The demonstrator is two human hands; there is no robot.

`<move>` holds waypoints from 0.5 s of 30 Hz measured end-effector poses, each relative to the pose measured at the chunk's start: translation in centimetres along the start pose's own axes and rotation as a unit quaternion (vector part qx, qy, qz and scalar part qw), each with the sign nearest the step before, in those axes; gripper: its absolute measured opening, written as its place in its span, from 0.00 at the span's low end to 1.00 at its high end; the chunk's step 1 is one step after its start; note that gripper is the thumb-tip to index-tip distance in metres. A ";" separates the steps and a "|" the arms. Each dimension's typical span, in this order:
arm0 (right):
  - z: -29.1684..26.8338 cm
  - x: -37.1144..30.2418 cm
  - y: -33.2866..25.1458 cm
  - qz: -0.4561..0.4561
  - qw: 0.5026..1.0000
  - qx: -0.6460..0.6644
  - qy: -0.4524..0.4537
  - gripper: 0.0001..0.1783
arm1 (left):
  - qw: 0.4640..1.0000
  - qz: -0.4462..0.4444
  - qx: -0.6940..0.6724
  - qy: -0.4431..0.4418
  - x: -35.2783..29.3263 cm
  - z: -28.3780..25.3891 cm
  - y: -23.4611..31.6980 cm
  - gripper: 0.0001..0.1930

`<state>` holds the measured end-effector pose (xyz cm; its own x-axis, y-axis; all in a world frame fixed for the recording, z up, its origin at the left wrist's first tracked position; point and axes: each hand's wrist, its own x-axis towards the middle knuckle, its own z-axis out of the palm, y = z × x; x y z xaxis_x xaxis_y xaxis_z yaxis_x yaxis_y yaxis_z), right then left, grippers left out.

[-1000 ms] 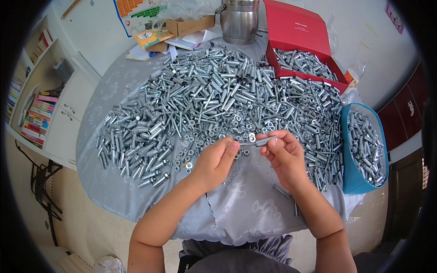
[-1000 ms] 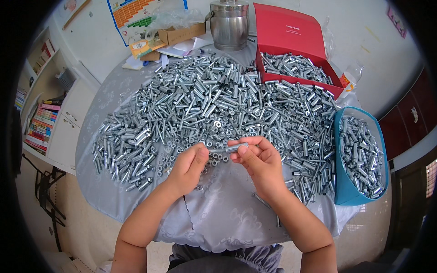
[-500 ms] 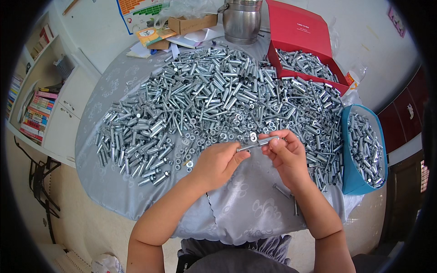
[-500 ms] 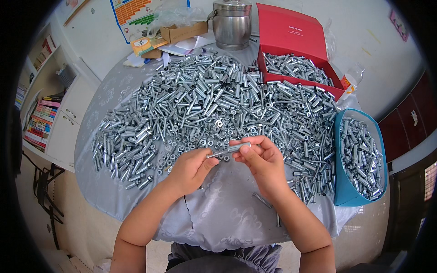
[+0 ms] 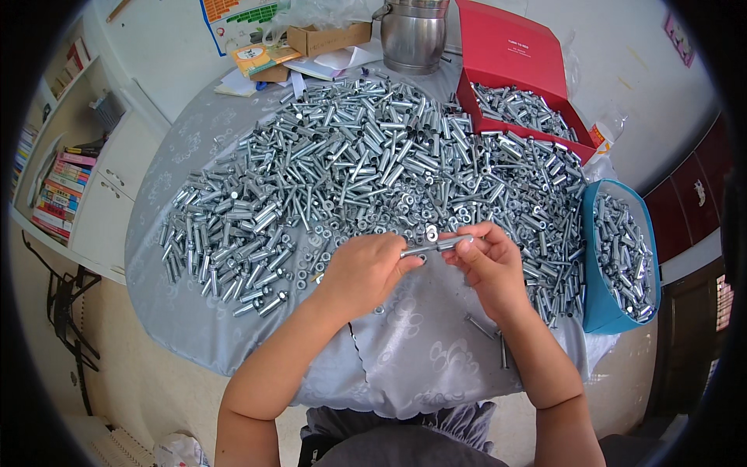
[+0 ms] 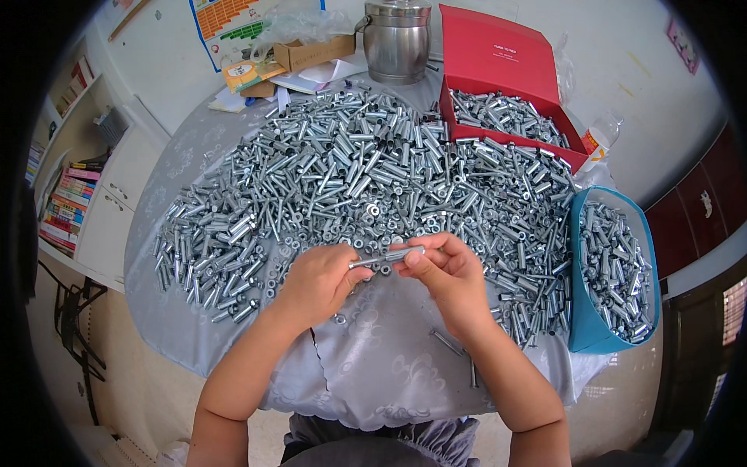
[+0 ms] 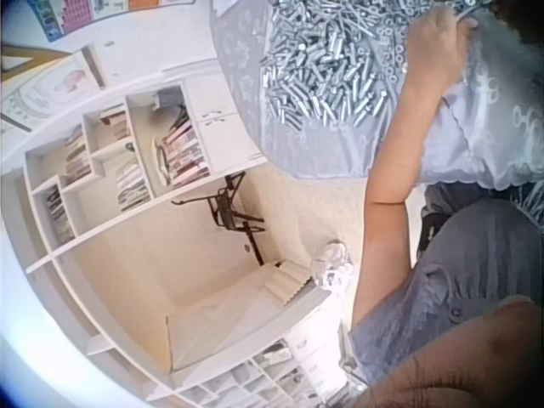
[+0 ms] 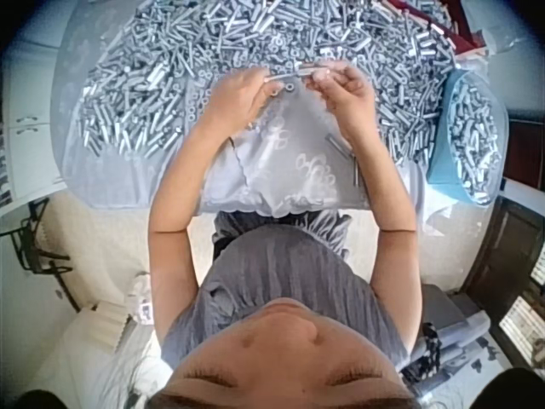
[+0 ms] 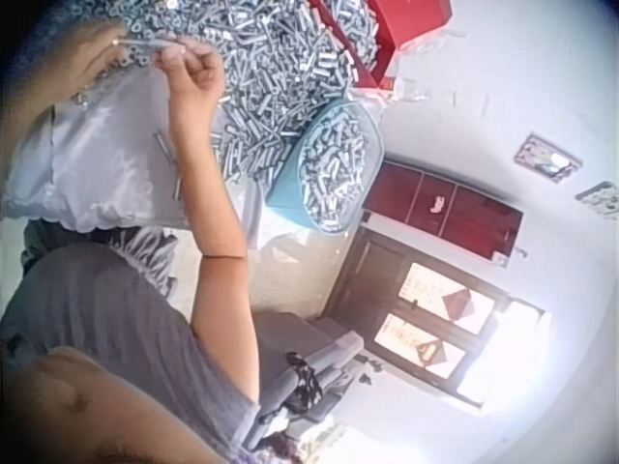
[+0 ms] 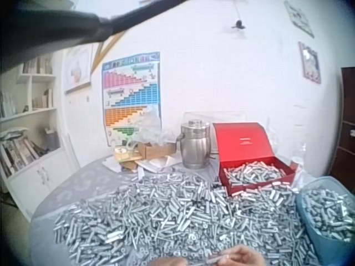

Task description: The person repeatedly picks up bolts and washers from a large pile on a table, threads the washers onto the bolts by hand, and places the assembled fasteners into a blue container. The process is continuous and repetitive throughout the clip.

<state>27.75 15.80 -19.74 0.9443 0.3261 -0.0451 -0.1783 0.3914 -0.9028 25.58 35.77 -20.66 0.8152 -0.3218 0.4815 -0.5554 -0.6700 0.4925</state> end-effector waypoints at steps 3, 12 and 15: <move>0.1 -0.2 -0.2 -0.029 0.998 -0.055 0.011 0.10 | 1.000 0.015 0.008 0.014 0.1 0.0 -0.2 0.11; -0.1 -0.2 -0.2 -0.056 0.990 -0.130 -0.016 0.12 | 0.998 0.021 0.049 0.017 0.3 -0.1 0.1 0.11; 0.5 -0.3 -0.3 -0.020 0.992 -0.119 -0.034 0.12 | 0.998 0.043 0.032 -0.014 0.1 -0.1 0.1 0.15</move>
<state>27.35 15.97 -19.26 0.9272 0.3743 0.0138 -0.0632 0.1925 -0.9793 25.62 35.74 -20.45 0.7700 -0.3978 0.4988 -0.6121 -0.6810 0.4020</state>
